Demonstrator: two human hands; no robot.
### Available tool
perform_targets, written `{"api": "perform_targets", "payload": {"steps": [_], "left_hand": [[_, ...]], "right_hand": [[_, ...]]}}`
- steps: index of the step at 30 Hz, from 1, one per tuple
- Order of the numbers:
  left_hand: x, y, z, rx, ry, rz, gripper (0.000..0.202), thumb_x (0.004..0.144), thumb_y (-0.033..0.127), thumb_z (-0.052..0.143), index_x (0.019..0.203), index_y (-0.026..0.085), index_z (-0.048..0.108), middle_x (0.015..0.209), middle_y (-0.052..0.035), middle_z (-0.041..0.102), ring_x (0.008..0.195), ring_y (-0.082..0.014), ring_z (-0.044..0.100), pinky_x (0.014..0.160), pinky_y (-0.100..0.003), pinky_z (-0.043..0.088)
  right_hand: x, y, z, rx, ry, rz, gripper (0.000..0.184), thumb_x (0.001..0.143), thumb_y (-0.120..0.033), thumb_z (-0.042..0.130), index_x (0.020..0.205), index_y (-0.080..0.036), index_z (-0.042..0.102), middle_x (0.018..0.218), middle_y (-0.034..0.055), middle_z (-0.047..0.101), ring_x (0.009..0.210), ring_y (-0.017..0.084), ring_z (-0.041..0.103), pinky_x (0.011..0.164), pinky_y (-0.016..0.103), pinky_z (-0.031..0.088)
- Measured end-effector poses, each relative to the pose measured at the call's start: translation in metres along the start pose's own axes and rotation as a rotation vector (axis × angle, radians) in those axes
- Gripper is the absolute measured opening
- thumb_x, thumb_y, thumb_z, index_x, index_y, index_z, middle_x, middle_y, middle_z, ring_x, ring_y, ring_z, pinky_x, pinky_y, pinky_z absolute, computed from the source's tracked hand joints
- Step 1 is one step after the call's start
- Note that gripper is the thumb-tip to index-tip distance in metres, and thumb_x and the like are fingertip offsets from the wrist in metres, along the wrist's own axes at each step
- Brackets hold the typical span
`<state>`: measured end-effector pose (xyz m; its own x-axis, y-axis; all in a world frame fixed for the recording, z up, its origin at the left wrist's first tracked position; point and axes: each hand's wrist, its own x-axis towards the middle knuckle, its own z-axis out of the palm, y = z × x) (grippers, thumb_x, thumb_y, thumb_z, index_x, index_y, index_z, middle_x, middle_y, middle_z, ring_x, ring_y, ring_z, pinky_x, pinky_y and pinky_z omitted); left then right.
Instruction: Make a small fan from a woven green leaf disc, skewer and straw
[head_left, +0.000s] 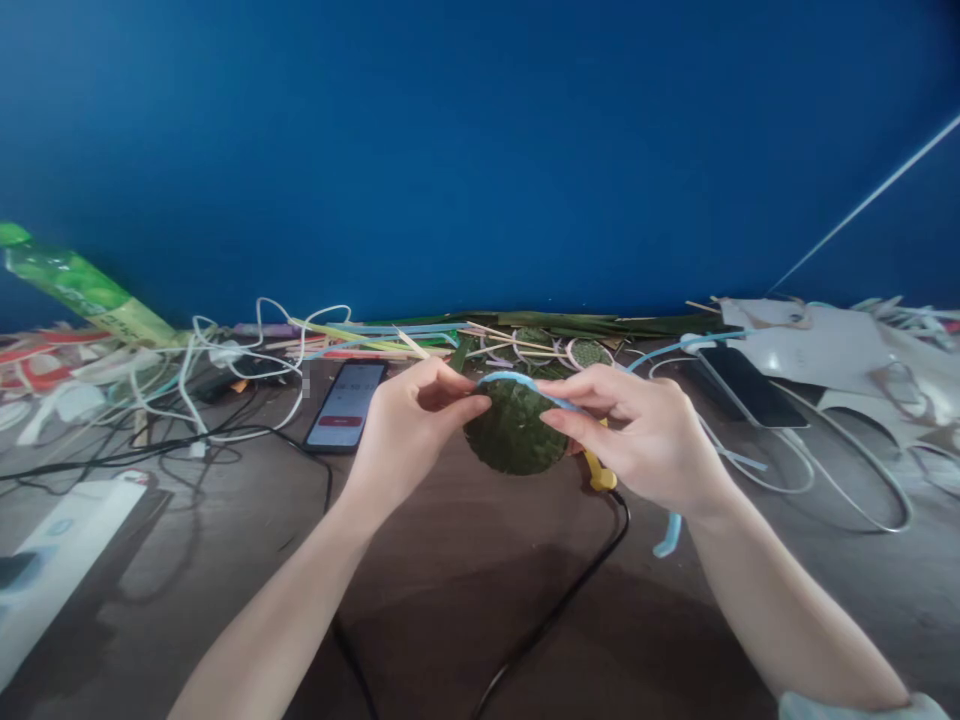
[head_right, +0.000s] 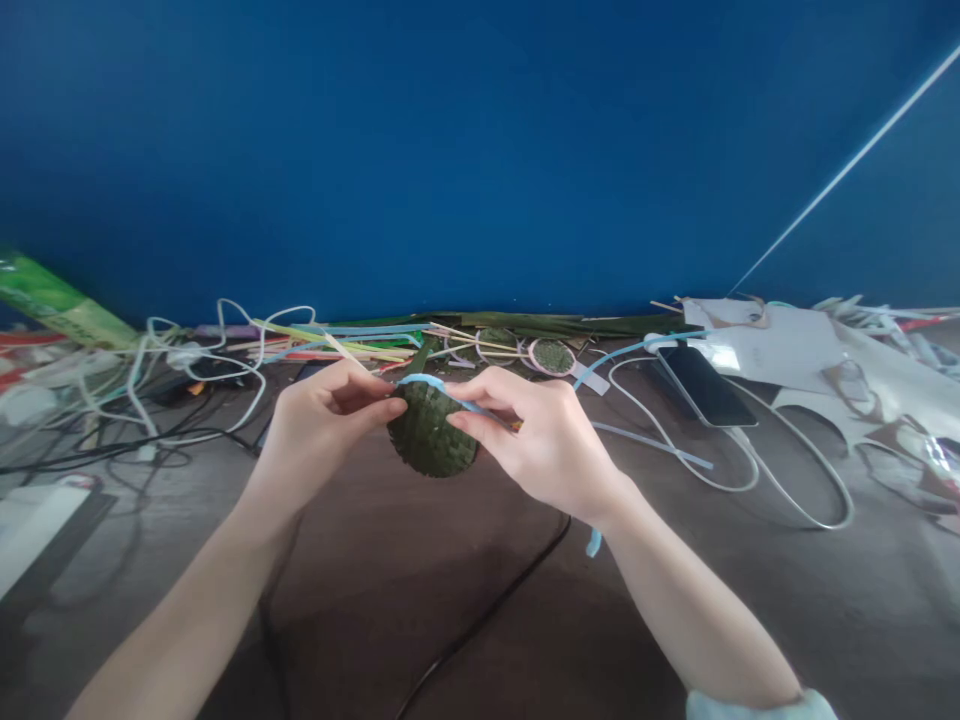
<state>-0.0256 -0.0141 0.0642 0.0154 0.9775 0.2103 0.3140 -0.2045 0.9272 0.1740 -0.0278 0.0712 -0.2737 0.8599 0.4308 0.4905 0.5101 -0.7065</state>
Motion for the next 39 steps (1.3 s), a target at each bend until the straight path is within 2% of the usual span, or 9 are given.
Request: {"api": "perform_targets", "payload": {"steps": [9,27,39], "left_hand": [[0.0002,0.0033,-0.0015,0.027,-0.035,-0.012,0.016,0.065,0.026,0.071,0.063,0.017,0.058,0.062,0.0047,0.063,0.061,-0.0093,0.058,0.057,-0.018,0.044],[0.0004,0.0025,-0.0023,0.06,-0.035,-0.015,0.015,0.065,0.026,0.071,0.064,0.017,0.059,0.063,0.0036,0.063,0.062,-0.0102,0.058,0.057,-0.018,0.044],[0.0007,0.0029,-0.0012,0.057,-0.027,-0.01,0.014,0.064,0.025,0.071,0.063,0.017,0.059,0.063,0.0038,0.063,0.061,-0.0101,0.058,0.057,-0.018,0.045]], "right_hand": [[-0.0004,-0.0016,0.0002,0.079,-0.032,0.086,0.018,0.078,-0.028,0.061,0.094,-0.022,0.065,0.077,-0.0004,0.071,0.062,0.014,0.067,0.059,0.024,0.055],[-0.0006,-0.0014,0.0002,0.049,-0.029,0.06,0.016,0.078,-0.025,0.061,0.093,-0.02,0.064,0.075,-0.0014,0.07,0.051,0.009,0.062,0.046,0.018,0.049],[0.0,-0.0016,-0.0008,0.03,-0.034,0.058,0.016,0.078,-0.025,0.061,0.092,-0.019,0.065,0.075,-0.0016,0.07,0.053,0.008,0.063,0.05,0.017,0.05]]}}
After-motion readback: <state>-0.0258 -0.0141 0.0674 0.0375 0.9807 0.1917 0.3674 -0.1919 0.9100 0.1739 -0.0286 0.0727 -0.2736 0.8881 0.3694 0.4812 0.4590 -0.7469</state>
